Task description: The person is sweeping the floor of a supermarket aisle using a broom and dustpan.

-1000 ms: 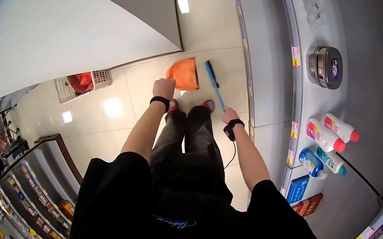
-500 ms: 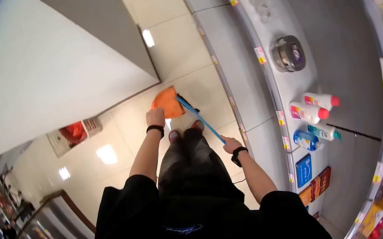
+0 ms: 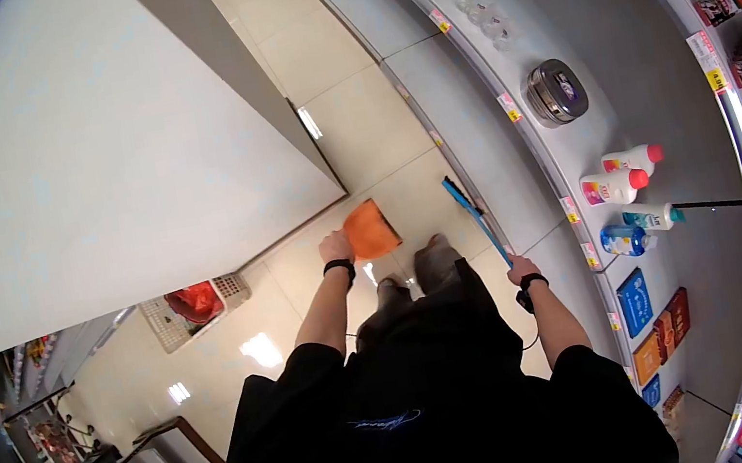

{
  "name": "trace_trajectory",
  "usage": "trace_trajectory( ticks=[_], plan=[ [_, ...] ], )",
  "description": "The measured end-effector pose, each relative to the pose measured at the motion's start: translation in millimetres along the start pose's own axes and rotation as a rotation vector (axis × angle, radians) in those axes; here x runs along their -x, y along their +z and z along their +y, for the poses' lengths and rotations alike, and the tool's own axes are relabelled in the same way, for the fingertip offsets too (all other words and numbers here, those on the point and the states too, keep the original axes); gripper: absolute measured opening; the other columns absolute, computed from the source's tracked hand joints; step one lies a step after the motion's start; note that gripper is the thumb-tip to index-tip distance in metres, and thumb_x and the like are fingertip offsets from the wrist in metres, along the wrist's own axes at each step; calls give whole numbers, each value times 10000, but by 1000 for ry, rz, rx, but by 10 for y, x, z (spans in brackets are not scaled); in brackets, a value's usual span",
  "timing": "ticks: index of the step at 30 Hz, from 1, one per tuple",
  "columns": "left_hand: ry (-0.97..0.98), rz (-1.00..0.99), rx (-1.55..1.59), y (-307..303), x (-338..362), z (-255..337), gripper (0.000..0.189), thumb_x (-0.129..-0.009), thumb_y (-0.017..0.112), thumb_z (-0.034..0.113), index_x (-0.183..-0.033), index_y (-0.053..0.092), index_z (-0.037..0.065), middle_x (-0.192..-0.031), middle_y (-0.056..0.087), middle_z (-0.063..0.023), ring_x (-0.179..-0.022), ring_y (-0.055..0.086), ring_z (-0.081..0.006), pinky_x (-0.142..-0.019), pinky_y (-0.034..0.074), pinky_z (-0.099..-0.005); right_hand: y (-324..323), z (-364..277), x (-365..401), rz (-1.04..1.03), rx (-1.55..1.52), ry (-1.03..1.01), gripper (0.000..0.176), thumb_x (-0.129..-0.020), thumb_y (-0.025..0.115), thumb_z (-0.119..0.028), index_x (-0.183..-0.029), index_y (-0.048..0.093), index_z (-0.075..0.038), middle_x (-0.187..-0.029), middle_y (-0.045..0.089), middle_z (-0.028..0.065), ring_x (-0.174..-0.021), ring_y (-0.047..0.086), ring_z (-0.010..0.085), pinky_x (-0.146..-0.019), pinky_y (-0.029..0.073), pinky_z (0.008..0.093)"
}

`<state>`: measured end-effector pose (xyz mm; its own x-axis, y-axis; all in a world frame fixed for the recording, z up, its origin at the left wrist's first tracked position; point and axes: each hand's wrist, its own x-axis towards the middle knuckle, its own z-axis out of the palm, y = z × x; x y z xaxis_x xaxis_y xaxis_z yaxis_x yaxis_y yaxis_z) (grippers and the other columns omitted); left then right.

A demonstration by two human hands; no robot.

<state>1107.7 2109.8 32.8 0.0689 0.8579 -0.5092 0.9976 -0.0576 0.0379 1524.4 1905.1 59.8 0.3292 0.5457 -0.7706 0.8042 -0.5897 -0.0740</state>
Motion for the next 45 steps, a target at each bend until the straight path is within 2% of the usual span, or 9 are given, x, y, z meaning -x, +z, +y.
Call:
trace_trajectory(
  ticks=[10,14,22,29,34,35,38,40,45],
  plan=[
    [-139,132,172,-455,-460,636,146,-841,562,210,-867,630,83,-833,649,-161,-806,639,-348,-676,515,-456,-931,-550,-1119,-66,11,-127,538,-796,465,-97,-1319,478,-228,-1251,549,142,-1125,542,313,-934,447,424],
    [-229,190,240,-589,-851,959,136,-827,575,209,-849,621,83,-844,651,-159,-810,639,-349,-686,519,-460,-1480,-884,-1585,-89,0,-219,528,-786,477,-116,-1311,478,-167,-1225,562,150,-1116,536,331,-944,438,423],
    [-361,304,364,-1502,-1590,1423,216,-846,578,291,-878,641,87,-841,644,-192,-804,638,-373,-690,515,-469,-2319,-1427,-2439,-106,98,-344,486,-811,480,-120,-1290,499,-202,-1188,581,151,-1088,555,331,-911,456,447],
    [-427,372,423,-2015,-2286,1503,118,-824,543,170,-813,600,68,-816,644,-191,-793,639,-378,-668,515,-482,-2711,-2110,-3134,7,14,-404,450,-771,523,-170,-1220,548,-171,-1098,610,192,-1035,569,364,-870,455,453],
    [-450,368,465,-2190,-2902,1376,139,-828,571,215,-872,611,89,-791,646,-166,-778,634,-374,-670,509,-490,-2877,-2662,-3896,-9,14,-530,428,-750,537,-172,-1176,579,-151,-1014,637,202,-974,593,359,-850,462,445],
    [-458,384,470,-2258,-3042,1349,137,-826,572,213,-870,612,90,-789,646,-167,-777,634,-375,-671,509,-490,-2920,-2787,-4034,-47,-42,-464,416,-750,535,-165,-1161,586,-139,-962,648,196,-894,622,352,-787,493,437],
    [-496,440,447,-2417,-3420,1116,123,-824,570,202,-859,615,93,-782,645,-167,-774,635,-377,-670,508,-488,-3345,-3244,-4060,-89,-55,-482,412,-768,541,-184,-1174,571,-118,-1113,598,220,-1078,549,374,-908,447,437],
    [-498,432,507,-2615,-3610,1140,106,-824,566,187,-842,619,98,-785,646,-167,-769,635,-381,-668,507,-486,-3670,-3533,-3979,-173,-132,-402,457,-758,522,-164,-1213,558,-138,-1081,612,220,-1039,571,373,-886,458,433],
    [-506,397,499,-3033,-4184,1003,119,-833,573,199,-854,612,89,-806,648,-176,-779,635,-386,-676,505,-490,-3907,-4100,-4520,-89,-66,-451,466,-748,507,-153,-1211,559,-127,-1062,620,220,-1010,582,381,-875,460,440]
  ],
)
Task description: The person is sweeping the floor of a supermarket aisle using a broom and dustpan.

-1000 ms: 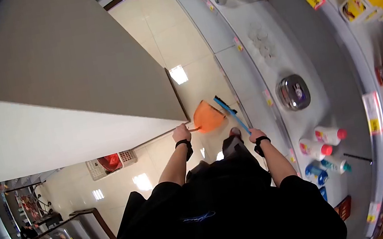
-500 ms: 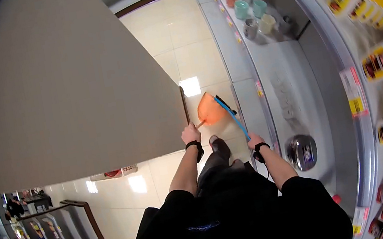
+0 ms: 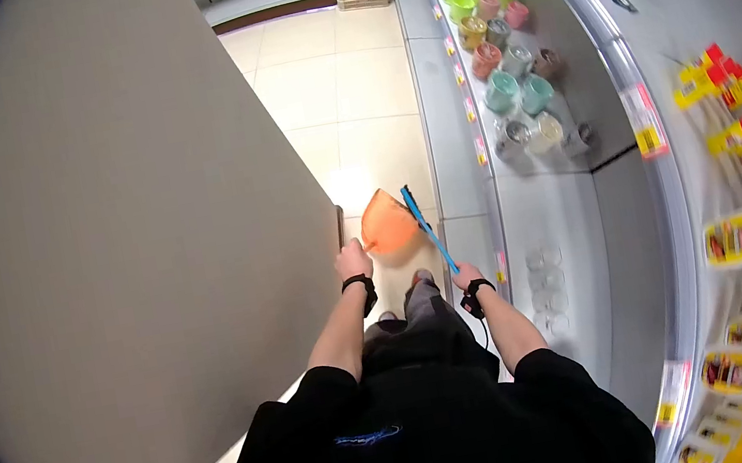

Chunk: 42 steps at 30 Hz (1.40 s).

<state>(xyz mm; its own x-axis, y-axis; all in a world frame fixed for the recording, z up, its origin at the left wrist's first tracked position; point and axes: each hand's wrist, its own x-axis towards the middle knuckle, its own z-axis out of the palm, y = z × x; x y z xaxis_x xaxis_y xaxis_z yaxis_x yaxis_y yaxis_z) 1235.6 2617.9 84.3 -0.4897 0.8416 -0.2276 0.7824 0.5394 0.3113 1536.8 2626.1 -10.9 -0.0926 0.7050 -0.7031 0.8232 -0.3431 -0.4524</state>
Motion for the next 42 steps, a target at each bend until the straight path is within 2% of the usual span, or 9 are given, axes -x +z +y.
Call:
trace_trajectory(
  ticks=[4,6,7,8,18,21,28,36,42],
  plan=[
    [-38,-16,3,-92,-570,296,138,-839,576,217,-909,592,99,-833,652,-169,-811,638,-379,-684,504,-492,-294,-294,-650,-12,-44,27,475,-736,515,-127,-1208,564,-136,-1132,597,205,-1084,555,355,-929,441,409],
    [-43,-18,-23,-85,-906,391,139,-836,576,215,-919,591,105,-844,653,-167,-817,638,-377,-693,506,-491,-334,-336,-1066,64,32,-108,419,-735,523,-144,-1146,604,-160,-958,657,182,-919,626,336,-811,483,408],
    [-32,-18,-21,-138,-1073,472,139,-834,575,213,-923,593,108,-848,653,-166,-819,638,-376,-698,507,-491,-460,-503,-1093,89,-22,-102,427,-717,535,-134,-1137,607,-151,-974,653,184,-926,624,338,-813,483,411],
    [-41,-42,-39,-145,-1240,519,141,-827,581,210,-934,598,121,-842,654,-163,-823,639,-373,-707,509,-490,-574,-616,-1235,-34,39,-33,482,-747,522,-129,-1227,551,-141,-1131,596,204,-1095,550,345,-933,442,417],
    [39,-7,-59,-263,-2731,834,121,-850,502,167,-881,570,71,-799,636,-196,-790,637,-381,-663,502,-503,-1339,-1460,-2156,-53,-3,-56,483,-729,530,-134,-1211,559,-134,-1052,611,243,-1012,582,384,-880,470,442],
    [80,-60,-94,-387,-3306,1050,140,-833,552,172,-936,566,78,-826,641,-177,-793,636,-355,-665,503,-473,-1367,-1557,-2734,37,83,-94,500,-721,524,-147,-1219,561,-122,-968,645,225,-908,633,348,-793,501,425],
    [60,-69,-104,-586,-4436,1473,219,-800,617,198,-989,585,91,-865,655,-161,-824,647,-324,-695,520,-438,-2141,-2574,-3043,-61,-70,11,575,-737,460,-105,-1308,502,-154,-818,658,184,-569,641,281,-551,526,366],
    [18,7,-30,-671,-5810,1918,88,-817,551,146,-865,578,77,-794,638,-166,-731,631,-349,-640,501,-468,-2942,-3324,-4256,-73,-53,-41,540,-767,484,-130,-1306,502,-160,-839,652,183,-611,645,291,-526,544,379],
    [-135,119,-20,-745,-6601,1925,120,-840,556,184,-848,575,67,-731,627,-181,-692,623,-381,-603,492,-481,-3378,-3701,-5098,-153,-99,-69,594,-774,541,-86,-1357,432,-126,-671,564,100,-520,564,210,-441,519,359]
  ],
)
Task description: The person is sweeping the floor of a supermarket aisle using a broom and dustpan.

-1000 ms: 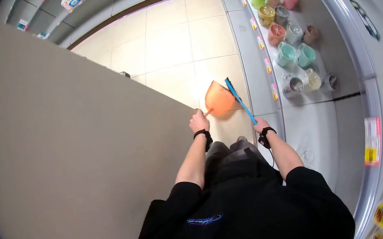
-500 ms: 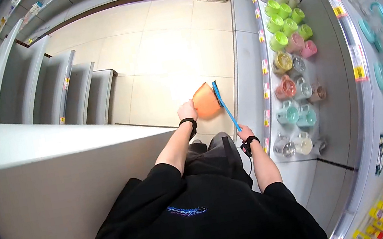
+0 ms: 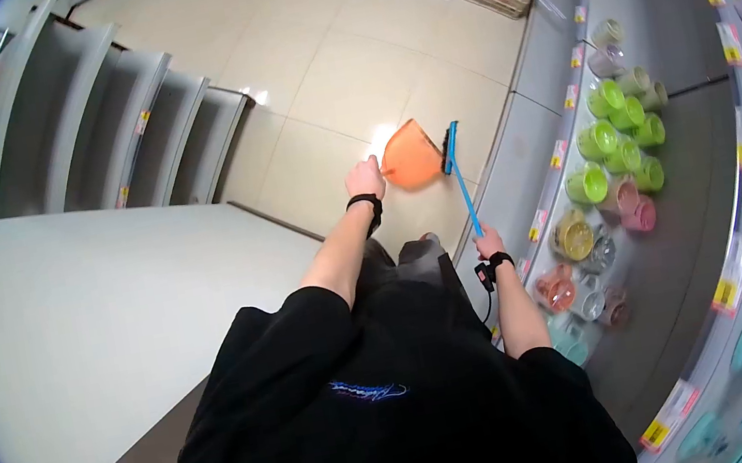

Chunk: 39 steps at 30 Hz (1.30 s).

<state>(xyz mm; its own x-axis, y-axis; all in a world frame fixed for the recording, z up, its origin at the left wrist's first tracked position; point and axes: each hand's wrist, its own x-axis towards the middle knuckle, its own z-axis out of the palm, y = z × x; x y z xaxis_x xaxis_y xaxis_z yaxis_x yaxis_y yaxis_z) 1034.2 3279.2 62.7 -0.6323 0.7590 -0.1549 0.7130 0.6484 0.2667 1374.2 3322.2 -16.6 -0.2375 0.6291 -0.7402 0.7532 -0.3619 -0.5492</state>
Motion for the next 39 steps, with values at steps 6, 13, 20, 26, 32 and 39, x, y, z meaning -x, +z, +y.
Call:
trace_trajectory(
  ticks=[6,13,20,26,32,39],
  plan=[
    [-110,38,-26,-228,-615,-116,128,-835,564,194,-838,587,68,-745,633,-174,-694,626,-370,-614,497,-471,-378,-555,-719,-49,82,-9,568,-777,542,-102,-1337,451,-119,-720,597,117,-564,606,238,-446,526,358],
    [-191,45,31,-460,-1518,-701,116,-828,558,175,-841,603,69,-826,644,-174,-813,625,-367,-684,493,-472,-532,-1325,-1393,11,318,-66,596,-728,579,-109,-1316,482,-104,-723,636,152,-561,616,228,-532,522,368],
    [-345,84,45,-582,-1986,-1392,126,-837,562,181,-878,609,72,-811,639,-177,-792,626,-366,-658,494,-483,-568,-1994,-2130,-28,473,-15,517,-724,523,-152,-1237,559,-101,-1104,612,218,-1063,578,341,-927,448,390],
    [-550,117,123,-755,-2421,-1980,158,-837,583,229,-857,635,81,-795,647,-187,-763,634,-374,-656,507,-476,-442,-2936,-3276,-35,698,-141,594,-691,558,-152,-1281,528,-86,-922,672,182,-797,661,267,-727,519,357],
    [-755,110,148,-869,-2773,-2298,116,-815,546,138,-855,621,58,-814,648,-190,-778,636,-376,-670,512,-465,-173,-4467,-4105,-135,835,-203,605,-704,562,-159,-1302,504,-89,-904,673,174,-774,662,252,-700,519,361],
    [-940,38,169,-853,-3232,-2631,123,-821,504,102,-869,598,39,-822,635,-189,-796,616,-385,-687,499,-470,270,-6151,-5527,-202,947,-333,586,-695,518,-139,-1277,523,-75,-934,671,188,-810,664,272,-738,520,361]
  ],
)
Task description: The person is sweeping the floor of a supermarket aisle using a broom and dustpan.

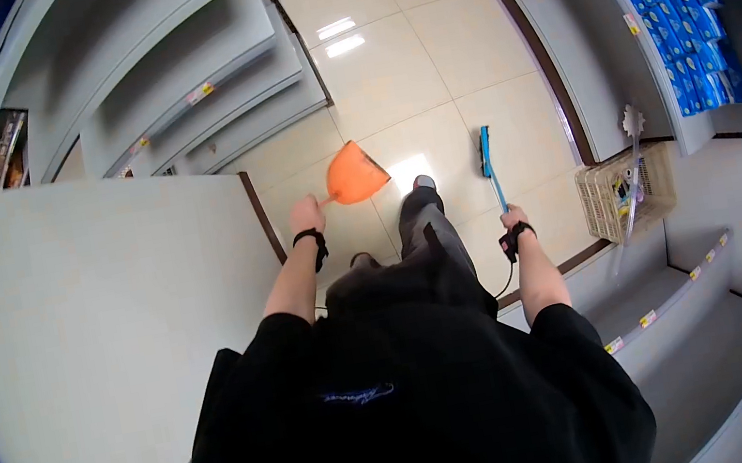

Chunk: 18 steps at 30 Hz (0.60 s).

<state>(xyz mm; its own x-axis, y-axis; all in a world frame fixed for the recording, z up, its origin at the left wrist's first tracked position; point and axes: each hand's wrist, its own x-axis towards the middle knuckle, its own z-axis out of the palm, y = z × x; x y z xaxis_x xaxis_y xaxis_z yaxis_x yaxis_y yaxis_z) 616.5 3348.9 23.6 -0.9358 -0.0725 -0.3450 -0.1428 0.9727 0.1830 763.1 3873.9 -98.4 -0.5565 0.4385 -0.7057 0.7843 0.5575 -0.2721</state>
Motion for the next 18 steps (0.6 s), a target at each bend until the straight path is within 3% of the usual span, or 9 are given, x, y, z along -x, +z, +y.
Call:
trace_trajectory(
  ticks=[1,2,6,8,15,18],
  plan=[
    [8,22,-19,-122,-19,83,118,-824,514,117,-872,597,48,-822,638,-171,-803,614,-376,-698,497,-468,-317,-369,70,2,-17,26,499,-729,474,-94,-1220,559,-76,-1117,604,222,-1066,573,363,-929,449,403],
    [-30,7,-36,-157,-67,133,117,-827,518,124,-874,600,54,-824,640,-169,-805,616,-374,-695,498,-467,-374,-414,-189,89,-12,-24,479,-727,477,-97,-1195,574,-79,-1107,604,229,-1065,571,364,-922,450,414],
    [-185,-101,-100,-225,-308,429,137,-845,532,188,-885,612,84,-836,647,-169,-802,631,-367,-687,508,-465,-1017,-988,-916,13,82,-82,514,-724,474,-110,-1232,543,-85,-1126,595,228,-1079,559,372,-937,444,423],
    [-155,-85,-158,-66,-452,374,199,-852,536,263,-884,608,81,-823,651,-172,-774,641,-363,-676,516,-474,-1262,-1288,-1163,-17,93,-31,557,-722,484,-120,-1278,510,-97,-1157,589,212,-1085,560,363,-947,446,407],
    [-157,-134,-198,-310,-860,560,137,-799,586,190,-876,590,77,-861,640,-135,-753,644,-341,-660,533,-441,-1346,-1728,-2525,23,170,-55,557,-732,505,-139,-1288,518,-135,-1168,587,200,-1069,575,344,-945,455,397],
    [-164,-152,-222,-411,-952,688,123,-780,595,173,-857,585,77,-846,631,-123,-737,639,-331,-645,530,-434,-1414,-2086,-2765,-13,306,-99,566,-743,502,-107,-1308,493,-125,-1198,571,194,-1076,573,339,-938,462,401]
  ],
)
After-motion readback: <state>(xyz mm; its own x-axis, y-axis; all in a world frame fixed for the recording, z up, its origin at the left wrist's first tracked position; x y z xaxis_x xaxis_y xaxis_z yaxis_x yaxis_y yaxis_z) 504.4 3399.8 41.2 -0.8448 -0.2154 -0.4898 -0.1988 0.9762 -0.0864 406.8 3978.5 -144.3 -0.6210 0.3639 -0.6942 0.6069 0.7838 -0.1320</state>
